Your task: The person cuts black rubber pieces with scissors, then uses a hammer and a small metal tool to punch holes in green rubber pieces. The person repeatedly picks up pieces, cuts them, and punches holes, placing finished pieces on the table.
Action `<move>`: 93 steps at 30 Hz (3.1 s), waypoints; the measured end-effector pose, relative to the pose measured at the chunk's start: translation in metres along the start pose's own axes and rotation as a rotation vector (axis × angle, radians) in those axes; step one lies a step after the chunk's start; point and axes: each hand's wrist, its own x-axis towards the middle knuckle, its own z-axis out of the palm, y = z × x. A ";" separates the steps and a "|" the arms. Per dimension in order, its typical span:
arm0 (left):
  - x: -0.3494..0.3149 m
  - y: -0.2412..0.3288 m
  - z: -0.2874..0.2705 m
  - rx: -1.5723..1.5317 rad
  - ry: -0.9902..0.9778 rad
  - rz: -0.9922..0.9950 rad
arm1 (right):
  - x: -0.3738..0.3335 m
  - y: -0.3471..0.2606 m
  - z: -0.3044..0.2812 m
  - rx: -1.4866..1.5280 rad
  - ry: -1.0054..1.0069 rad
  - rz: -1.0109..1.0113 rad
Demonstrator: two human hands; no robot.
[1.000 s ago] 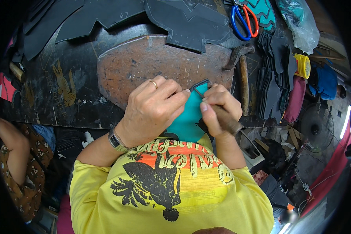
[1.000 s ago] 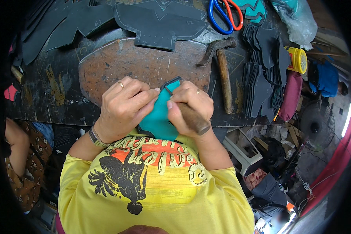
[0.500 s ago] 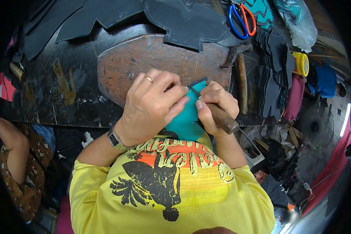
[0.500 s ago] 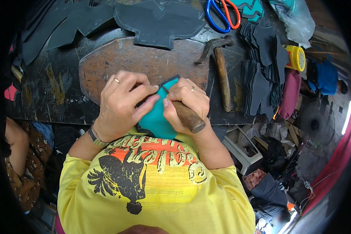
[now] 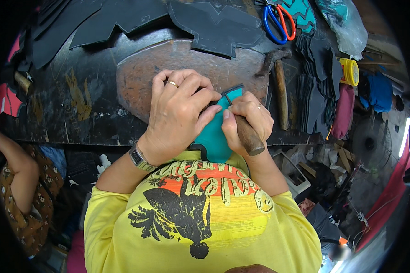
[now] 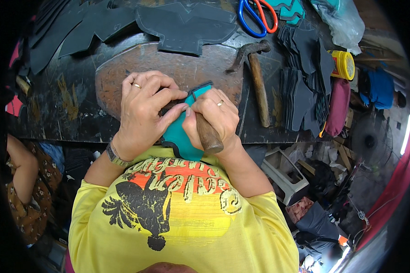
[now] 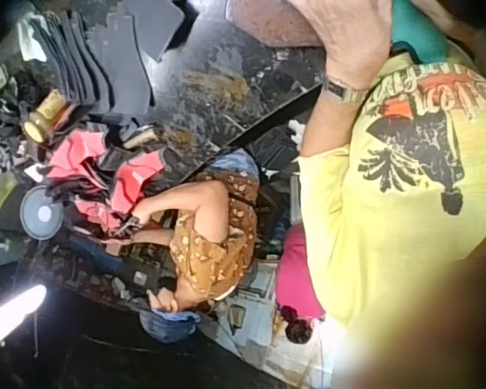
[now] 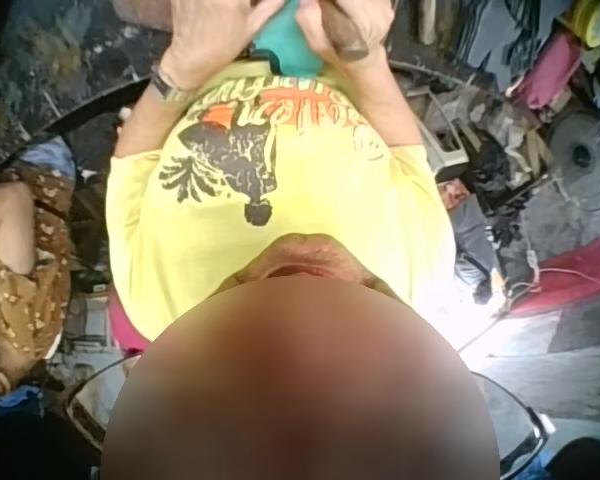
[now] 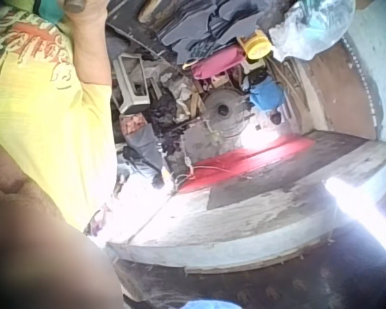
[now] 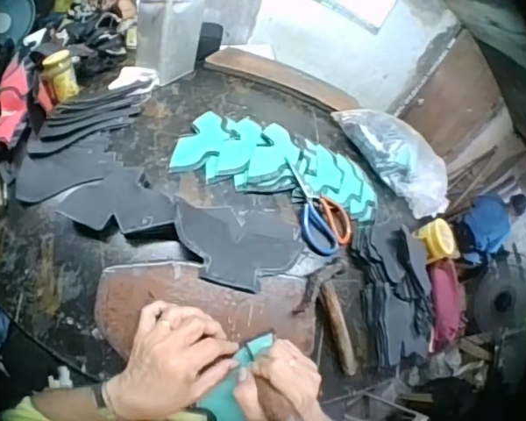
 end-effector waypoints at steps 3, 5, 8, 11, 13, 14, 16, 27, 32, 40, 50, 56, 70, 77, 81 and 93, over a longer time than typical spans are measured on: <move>-0.001 0.001 0.001 -0.008 0.015 0.006 | -0.001 0.004 -0.004 0.111 0.012 0.046; 0.000 0.001 0.001 -0.003 0.013 0.009 | -0.001 0.007 -0.006 0.154 0.024 0.088; 0.000 0.002 0.000 -0.006 0.006 0.009 | -0.003 0.010 -0.008 0.277 0.049 0.154; 0.000 0.002 -0.001 -0.010 0.004 0.009 | -0.006 0.010 -0.009 0.401 0.098 0.242; 0.001 0.002 -0.001 -0.015 0.004 0.012 | -0.007 0.011 -0.009 0.437 0.111 0.267; 0.001 0.002 -0.001 -0.018 0.003 0.014 | -0.008 0.011 -0.009 0.420 0.095 0.266; 0.002 0.002 -0.001 -0.024 0.001 0.017 | -0.007 0.011 -0.010 0.386 0.072 0.258; 0.002 0.000 -0.001 -0.026 -0.011 0.024 | 0.000 0.009 -0.007 0.317 0.041 0.203; 0.002 0.001 -0.001 -0.020 -0.016 0.015 | -0.001 0.006 -0.007 0.231 0.003 0.181; 0.016 -0.006 -0.002 0.048 -0.028 0.035 | 0.004 0.005 -0.006 0.125 0.070 0.204; 0.013 -0.003 0.004 0.024 -0.020 0.013 | -0.004 0.002 -0.001 -0.003 0.071 0.032; 0.015 -0.003 0.003 0.022 -0.041 0.005 | -0.010 0.006 -0.008 0.239 0.093 0.184; 0.018 -0.002 0.001 0.031 -0.067 -0.006 | -0.007 0.007 -0.007 0.243 0.107 0.182; 0.018 -0.002 0.002 0.037 -0.059 -0.003 | -0.007 0.005 -0.007 0.233 0.077 0.193; 0.017 -0.003 0.002 0.033 -0.056 0.004 | -0.007 0.005 -0.006 0.200 0.072 0.162; 0.015 -0.002 0.003 0.042 -0.052 0.015 | -0.004 0.006 -0.002 0.017 0.005 0.006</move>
